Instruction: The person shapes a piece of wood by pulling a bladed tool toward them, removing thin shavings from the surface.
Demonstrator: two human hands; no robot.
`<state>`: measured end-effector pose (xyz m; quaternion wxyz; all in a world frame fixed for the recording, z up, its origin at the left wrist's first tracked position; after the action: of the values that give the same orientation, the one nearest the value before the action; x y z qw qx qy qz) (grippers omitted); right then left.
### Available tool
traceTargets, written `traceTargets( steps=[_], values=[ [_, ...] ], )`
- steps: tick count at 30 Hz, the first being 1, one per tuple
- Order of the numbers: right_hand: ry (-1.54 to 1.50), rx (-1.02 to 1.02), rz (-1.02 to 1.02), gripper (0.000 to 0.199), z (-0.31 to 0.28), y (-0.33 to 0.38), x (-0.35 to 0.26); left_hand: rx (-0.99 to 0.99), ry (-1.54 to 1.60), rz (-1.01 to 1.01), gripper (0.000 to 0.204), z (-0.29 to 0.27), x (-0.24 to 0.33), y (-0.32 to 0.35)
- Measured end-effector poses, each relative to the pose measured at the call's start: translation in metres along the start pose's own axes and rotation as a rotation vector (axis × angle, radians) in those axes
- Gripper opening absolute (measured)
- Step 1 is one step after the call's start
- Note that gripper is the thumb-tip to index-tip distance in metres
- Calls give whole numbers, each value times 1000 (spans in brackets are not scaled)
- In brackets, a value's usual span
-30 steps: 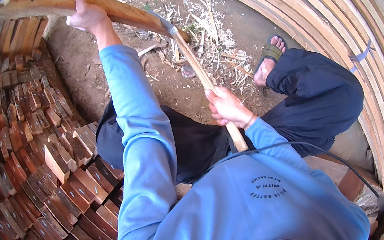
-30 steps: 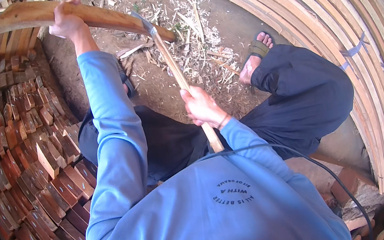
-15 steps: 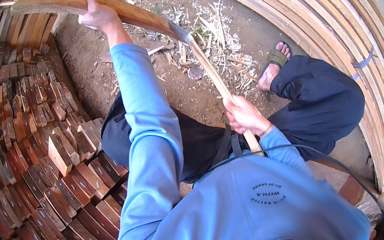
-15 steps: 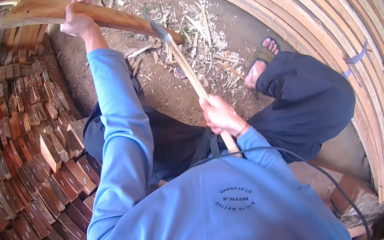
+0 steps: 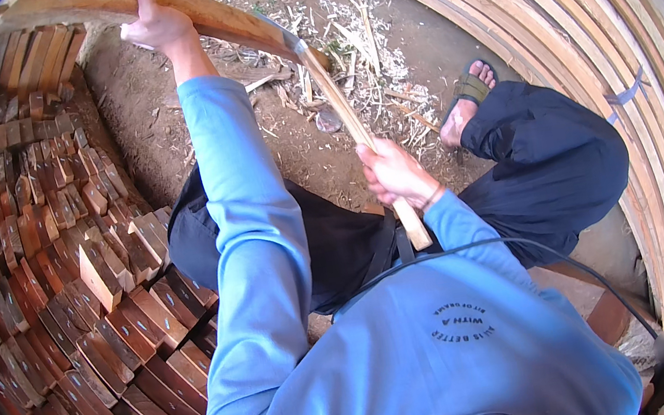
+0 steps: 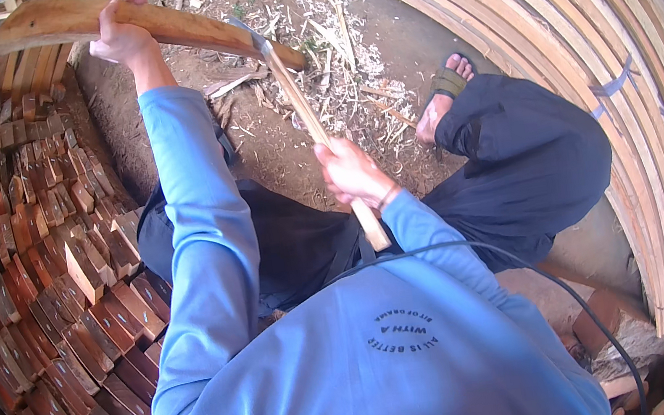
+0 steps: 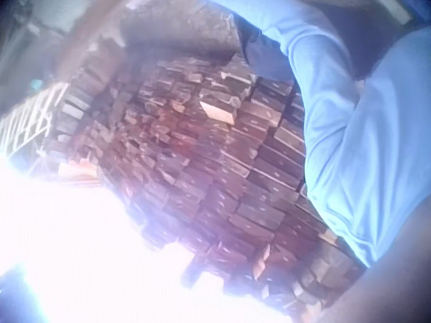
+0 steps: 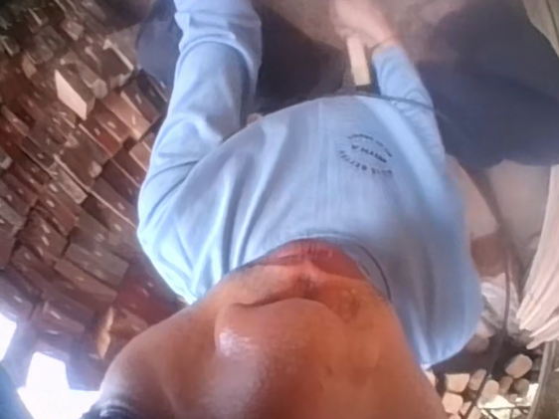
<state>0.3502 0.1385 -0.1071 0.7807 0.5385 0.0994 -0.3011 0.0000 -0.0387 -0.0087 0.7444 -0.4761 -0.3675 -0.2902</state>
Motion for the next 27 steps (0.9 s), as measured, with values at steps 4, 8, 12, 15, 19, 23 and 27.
traceTargets(
  steps=[4, 8, 12, 15, 19, 23, 27],
  values=[
    [-22, -33, 57, 21, -15, 26, 11, 88, -34, -37, 25, -20, -15, -18],
    [-33, 24, 38, 22, -9, -3, 3, 20, -79, 69, 25, 15, -2, 18],
    [-14, 13, -20, 19, -10, 0, -6, -63, 68, 4, 24, 10, -1, 3],
    [43, 29, -50, 17, -3, 7, -7, -36, 8, -8, 22, 1, -3, -4],
    [15, -20, -3, 19, -4, 10, 20, 84, -60, 4, 21, -9, -8, -12],
    [7, -12, 27, 21, -3, -5, -1, 42, -52, 23, 23, 1, -9, 0],
    [-8, -41, 5, 21, -6, 16, -2, 3, 14, -5, 25, -7, -15, -16]
  ],
)
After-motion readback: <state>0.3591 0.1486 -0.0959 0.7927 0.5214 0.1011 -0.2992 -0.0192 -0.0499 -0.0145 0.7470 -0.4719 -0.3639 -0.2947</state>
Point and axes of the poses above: each hand's wrist, its own y-axis away from the middle knuckle, its own z-axis out of the palm, x = y × z, the point moved 2 cm from there along -y, towards the middle knuckle, and after that the axes turned 7 degrees about -y, right-handed, at the moved point
